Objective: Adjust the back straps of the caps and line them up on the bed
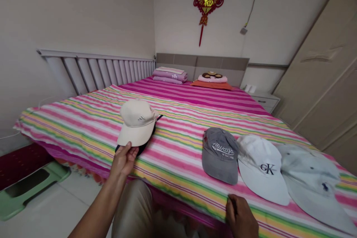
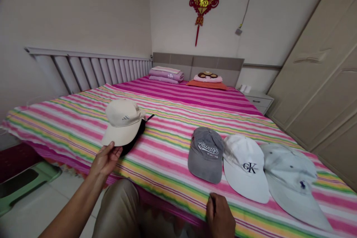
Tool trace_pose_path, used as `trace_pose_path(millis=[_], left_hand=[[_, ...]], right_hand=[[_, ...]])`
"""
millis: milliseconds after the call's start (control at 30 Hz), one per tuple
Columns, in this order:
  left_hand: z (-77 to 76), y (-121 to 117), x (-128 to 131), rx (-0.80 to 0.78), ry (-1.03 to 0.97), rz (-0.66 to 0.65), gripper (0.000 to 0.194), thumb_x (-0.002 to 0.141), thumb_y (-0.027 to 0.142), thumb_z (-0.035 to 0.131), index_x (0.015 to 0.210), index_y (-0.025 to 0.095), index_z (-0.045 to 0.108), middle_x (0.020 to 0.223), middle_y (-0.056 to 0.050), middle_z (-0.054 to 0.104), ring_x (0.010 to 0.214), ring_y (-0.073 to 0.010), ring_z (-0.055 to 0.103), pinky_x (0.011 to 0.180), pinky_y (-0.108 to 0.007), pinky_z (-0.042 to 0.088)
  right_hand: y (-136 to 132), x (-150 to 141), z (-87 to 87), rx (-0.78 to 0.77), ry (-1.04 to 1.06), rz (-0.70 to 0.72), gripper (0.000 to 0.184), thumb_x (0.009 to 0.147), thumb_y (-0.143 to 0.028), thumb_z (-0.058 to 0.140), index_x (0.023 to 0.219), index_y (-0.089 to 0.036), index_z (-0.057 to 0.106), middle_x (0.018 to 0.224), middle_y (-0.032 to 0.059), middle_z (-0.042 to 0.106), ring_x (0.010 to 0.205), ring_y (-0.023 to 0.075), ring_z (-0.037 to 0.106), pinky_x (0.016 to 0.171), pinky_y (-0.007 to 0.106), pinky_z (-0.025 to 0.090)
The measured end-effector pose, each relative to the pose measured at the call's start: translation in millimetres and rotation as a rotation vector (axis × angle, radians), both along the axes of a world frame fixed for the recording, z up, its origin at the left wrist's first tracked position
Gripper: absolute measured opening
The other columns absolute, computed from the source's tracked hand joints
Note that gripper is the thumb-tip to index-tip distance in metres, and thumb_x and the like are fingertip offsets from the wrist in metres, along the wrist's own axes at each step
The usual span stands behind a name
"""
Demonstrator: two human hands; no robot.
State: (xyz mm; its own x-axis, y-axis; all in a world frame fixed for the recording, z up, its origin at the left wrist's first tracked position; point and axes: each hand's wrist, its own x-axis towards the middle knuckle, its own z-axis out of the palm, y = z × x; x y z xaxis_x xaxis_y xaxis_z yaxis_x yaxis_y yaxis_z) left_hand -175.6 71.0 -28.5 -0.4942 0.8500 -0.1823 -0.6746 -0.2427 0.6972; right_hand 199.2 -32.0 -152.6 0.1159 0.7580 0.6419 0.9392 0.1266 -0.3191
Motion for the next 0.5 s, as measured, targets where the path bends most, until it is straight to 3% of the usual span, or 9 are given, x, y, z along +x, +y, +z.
trace_pose_path(millis=[133, 267, 400, 500], left_hand=[[-21.9, -23, 29, 0.091, -0.029, -0.194, 0.027, 0.063, 0.001, 0.059, 0.084, 0.018, 0.061, 0.075, -0.001, 0.068, 0.063, -0.0124, 0.061, 0.057, -0.022, 0.051], [-51.9, -56, 68, -0.006, -0.095, -0.477, 0.035, 0.052, 0.003, 0.070, 0.082, 0.018, 0.063, 0.077, -0.002, 0.068, 0.069, -0.0160, 0.063, 0.061, -0.025, 0.052], [-80.0, -87, 104, -0.055, -0.135, -0.697, 0.031, 0.046, 0.011, 0.076, 0.074, 0.017, 0.065, 0.071, -0.002, 0.068, 0.061, -0.0136, 0.061, 0.055, -0.021, 0.048], [-93.8, -100, 119, -0.024, -0.129, -0.810, 0.036, 0.044, 0.018, 0.078, 0.079, 0.017, 0.067, 0.071, -0.004, 0.068, 0.059, -0.0150, 0.060, 0.055, -0.024, 0.047]], right_hand=[[-2, -16, 12.3, -0.094, 0.225, 0.081, 0.028, 0.081, -0.042, 0.041, 0.082, -0.019, 0.057, 0.071, 0.0061, 0.065, 0.059, 0.0186, 0.062, 0.046, 0.024, 0.047], [9, -44, 37.8, -0.268, 0.557, 0.349, 0.030, 0.078, -0.046, 0.047, 0.080, -0.019, 0.060, 0.073, 0.0067, 0.068, 0.066, 0.0204, 0.065, 0.053, 0.025, 0.051], [27, -67, 73.6, -0.352, 0.946, 0.742, 0.059, 0.071, -0.065, 0.043, 0.099, -0.017, 0.060, 0.093, 0.0145, 0.067, 0.085, 0.0262, 0.063, 0.069, 0.037, 0.051], [32, -79, 106.1, -0.422, 1.186, 0.808, 0.075, 0.064, -0.075, 0.038, 0.107, -0.016, 0.057, 0.097, 0.0162, 0.065, 0.086, 0.0291, 0.061, 0.065, 0.040, 0.050]])
